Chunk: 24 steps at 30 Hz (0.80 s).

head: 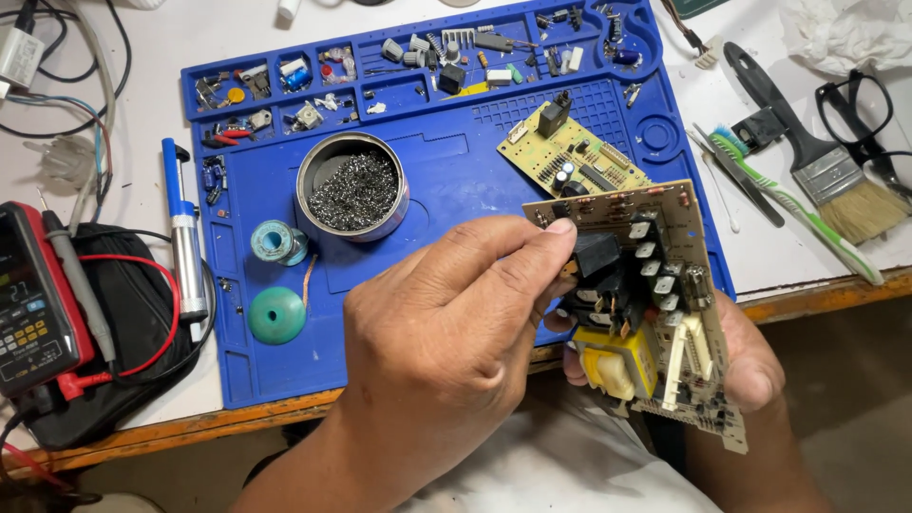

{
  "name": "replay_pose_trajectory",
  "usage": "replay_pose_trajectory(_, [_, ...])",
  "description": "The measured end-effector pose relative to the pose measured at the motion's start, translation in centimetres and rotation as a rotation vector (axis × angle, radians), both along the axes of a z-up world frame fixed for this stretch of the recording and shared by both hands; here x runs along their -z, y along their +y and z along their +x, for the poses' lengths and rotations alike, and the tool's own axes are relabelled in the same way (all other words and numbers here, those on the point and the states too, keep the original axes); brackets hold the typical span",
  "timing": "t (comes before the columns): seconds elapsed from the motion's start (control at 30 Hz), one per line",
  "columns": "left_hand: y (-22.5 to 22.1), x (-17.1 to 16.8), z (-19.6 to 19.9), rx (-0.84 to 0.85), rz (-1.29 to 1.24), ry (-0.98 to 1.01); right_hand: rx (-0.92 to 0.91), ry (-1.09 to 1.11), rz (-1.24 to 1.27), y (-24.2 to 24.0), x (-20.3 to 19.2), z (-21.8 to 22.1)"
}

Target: Soldering components on a circuit board and cleaning the board with a cotton swab

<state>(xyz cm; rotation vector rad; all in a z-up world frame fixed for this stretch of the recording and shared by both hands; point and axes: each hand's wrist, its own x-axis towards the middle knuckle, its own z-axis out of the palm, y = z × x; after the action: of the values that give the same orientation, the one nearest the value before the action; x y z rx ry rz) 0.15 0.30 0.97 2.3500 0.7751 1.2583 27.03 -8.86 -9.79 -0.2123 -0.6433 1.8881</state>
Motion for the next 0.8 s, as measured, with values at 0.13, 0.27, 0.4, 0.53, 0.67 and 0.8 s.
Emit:
replay_pose_trajectory(0.13, [0.0, -0.6, 0.4, -0.045, 0.076, 0.035, 0.0, -0.027, 0.006, 1.0, -0.2, 0.5])
replay_pose_trajectory(0.27, [0.1, -1.3, 0.6, -0.08, 0.095, 0.086, 0.002, -0.045, 0.009, 2.0, 0.7, 1.0])
replay_pose_trajectory(0.4, [0.3, -0.8, 0.4, -0.061, 0.093, 0.117, 0.01, -0.061, 0.013, 6.1, 10.4, 4.1])
replay_pose_trajectory(0.53, [0.2, -0.7, 0.5, -0.089, 0.103, 0.12, 0.016, -0.071, 0.009, 7.0, 22.8, 8.6])
replay_pose_trajectory(0.67, [0.2, -0.5, 0.7, -0.121, 0.112, 0.15, 0.023, -0.08, -0.005, 7.9, 23.0, 8.8])
replay_pose_trajectory(0.8, [0.5, -0.4, 0.9, -0.146, 0.126, 0.194, 0.042, -0.082, -0.028, 7.3, 23.5, 8.6])
